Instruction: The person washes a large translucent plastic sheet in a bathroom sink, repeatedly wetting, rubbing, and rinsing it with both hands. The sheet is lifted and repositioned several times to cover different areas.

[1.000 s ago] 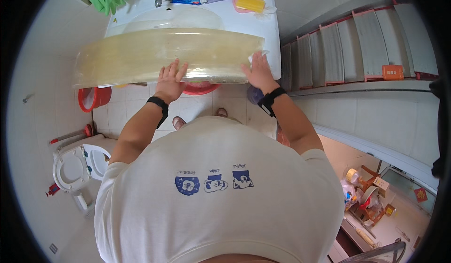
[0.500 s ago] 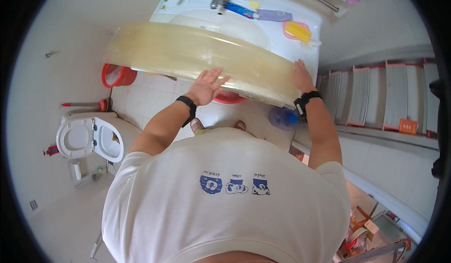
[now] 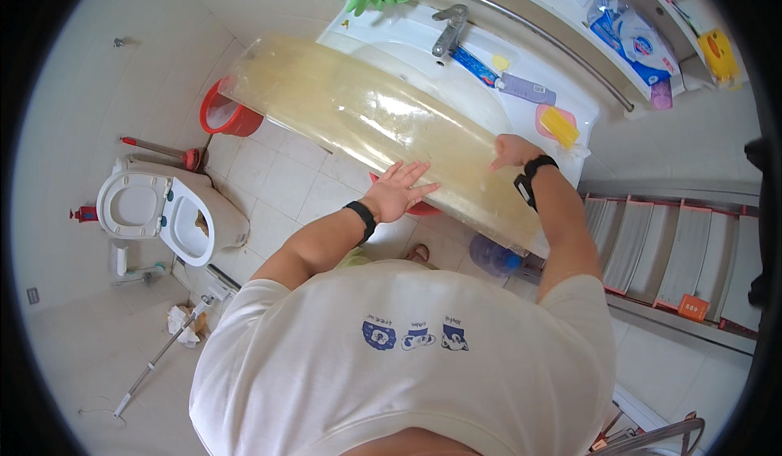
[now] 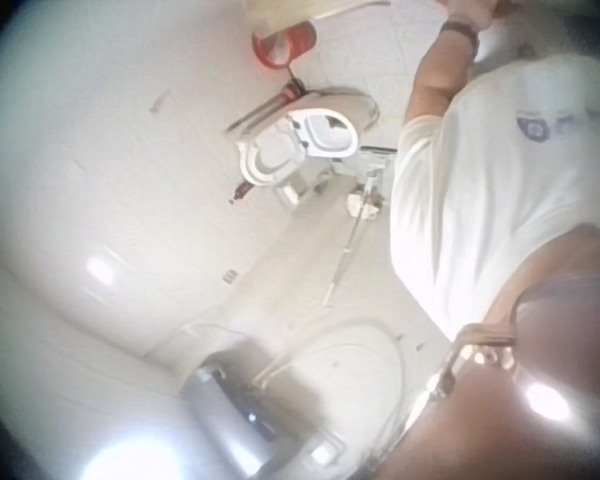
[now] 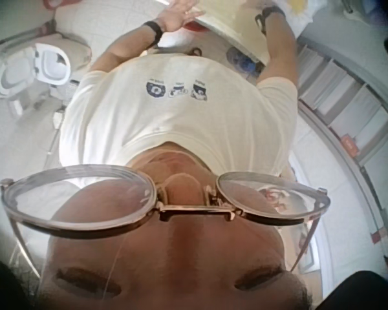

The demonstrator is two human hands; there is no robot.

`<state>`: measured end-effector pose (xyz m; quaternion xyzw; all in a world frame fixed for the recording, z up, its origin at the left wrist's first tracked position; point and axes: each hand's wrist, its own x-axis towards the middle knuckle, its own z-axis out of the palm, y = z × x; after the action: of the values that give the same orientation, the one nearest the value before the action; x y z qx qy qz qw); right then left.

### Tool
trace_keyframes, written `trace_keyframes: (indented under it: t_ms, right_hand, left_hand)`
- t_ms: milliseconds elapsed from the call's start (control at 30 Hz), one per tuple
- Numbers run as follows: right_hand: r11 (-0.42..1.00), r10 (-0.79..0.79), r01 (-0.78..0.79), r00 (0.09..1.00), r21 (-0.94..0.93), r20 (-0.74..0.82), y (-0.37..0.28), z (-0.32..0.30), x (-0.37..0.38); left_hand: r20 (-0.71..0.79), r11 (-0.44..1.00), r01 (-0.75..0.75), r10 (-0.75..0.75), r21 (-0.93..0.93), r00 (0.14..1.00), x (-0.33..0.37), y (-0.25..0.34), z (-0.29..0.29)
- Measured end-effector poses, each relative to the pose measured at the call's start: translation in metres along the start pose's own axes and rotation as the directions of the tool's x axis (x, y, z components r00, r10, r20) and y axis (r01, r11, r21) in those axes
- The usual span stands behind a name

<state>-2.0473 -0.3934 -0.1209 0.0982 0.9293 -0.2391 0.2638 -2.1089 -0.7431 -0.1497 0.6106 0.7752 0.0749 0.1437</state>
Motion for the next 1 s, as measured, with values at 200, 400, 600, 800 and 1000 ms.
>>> trace_keyframes:
  t_ms: [200,400,600,800,1000]
  right_hand:
    - [0.983,-0.147,0.068,0.842,-0.168,-0.519,-0.037,-0.031,-0.063]
    - [0.851,-0.275,-0.162,0.673,-0.500,-0.687,-0.069,-0.010,-0.095]
    - [0.886,-0.290,-0.116,0.617,-0.450,-0.731,-0.070,0.078,-0.105]
    - [0.886,-0.349,-0.050,0.582,-0.461,-0.734,-0.065,0.105,-0.112]
    - [0.984,-0.150,0.002,0.560,-0.180,-0.815,-0.066,0.135,-0.114]
  left_hand:
    - [-0.159,0.999,0.012,-0.006,0.031,0.987,0.037,0.004,-0.012]
    - [-0.207,0.997,-0.068,0.063,-0.020,0.976,0.069,-0.011,-0.036]
    - [-0.675,0.978,-0.061,0.182,0.200,0.715,-0.034,-0.042,-0.091]
    - [-0.409,0.896,0.048,0.154,0.442,0.899,-0.038,-0.113,-0.178]
    - [-0.130,0.921,0.134,-0.092,0.367,0.987,-0.036,-0.128,-0.141]
